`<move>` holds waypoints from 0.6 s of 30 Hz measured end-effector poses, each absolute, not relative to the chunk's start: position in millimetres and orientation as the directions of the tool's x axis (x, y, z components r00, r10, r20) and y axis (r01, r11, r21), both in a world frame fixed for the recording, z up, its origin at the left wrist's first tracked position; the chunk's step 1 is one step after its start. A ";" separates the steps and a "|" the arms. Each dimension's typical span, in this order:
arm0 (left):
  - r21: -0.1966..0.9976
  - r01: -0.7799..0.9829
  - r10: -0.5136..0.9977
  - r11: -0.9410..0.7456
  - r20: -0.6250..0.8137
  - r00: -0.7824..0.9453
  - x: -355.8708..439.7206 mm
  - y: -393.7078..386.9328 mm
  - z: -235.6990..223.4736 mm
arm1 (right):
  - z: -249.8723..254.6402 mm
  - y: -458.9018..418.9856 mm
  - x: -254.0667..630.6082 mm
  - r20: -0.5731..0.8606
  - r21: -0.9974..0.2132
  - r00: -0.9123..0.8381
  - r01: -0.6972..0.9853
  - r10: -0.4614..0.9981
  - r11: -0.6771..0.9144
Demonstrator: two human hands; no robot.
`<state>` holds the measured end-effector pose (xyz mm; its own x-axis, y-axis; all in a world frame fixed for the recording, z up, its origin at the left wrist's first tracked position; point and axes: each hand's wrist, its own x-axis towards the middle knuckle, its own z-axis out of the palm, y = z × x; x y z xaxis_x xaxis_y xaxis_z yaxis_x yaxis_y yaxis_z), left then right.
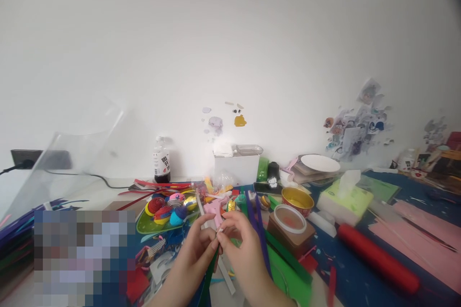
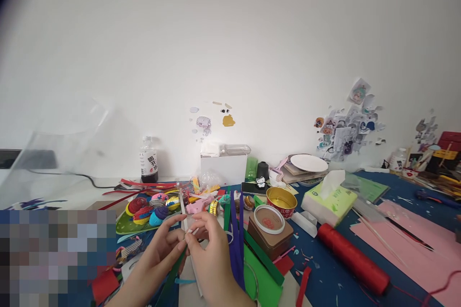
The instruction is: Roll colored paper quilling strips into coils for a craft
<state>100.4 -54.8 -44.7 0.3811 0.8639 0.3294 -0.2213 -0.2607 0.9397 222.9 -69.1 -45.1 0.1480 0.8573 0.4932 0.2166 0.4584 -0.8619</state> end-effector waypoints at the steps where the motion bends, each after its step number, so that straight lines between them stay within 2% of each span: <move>1: 0.939 -0.205 0.860 -0.276 0.337 0.383 100.0 -54.9 -45.3 | -44.3 -69.2 223.9 0.505 -0.855 0.152 0.226 0.850 0.467; 9: 0.933 -0.043 0.878 -0.358 0.351 0.325 98.8 -54.0 -45.7 | -36.6 -63.2 231.6 0.488 -0.855 0.020 0.213 0.873 0.473; 16: 0.906 0.239 0.879 -0.350 0.229 0.418 94.7 -54.1 -37.6 | -41.2 -66.0 229.4 0.688 -0.665 0.061 0.451 0.723 0.595; 18: 0.906 0.255 0.883 -0.338 0.212 0.420 95.9 -56.3 -35.8 | -42.5 -65.4 230.4 0.730 -0.606 0.050 0.508 0.682 0.612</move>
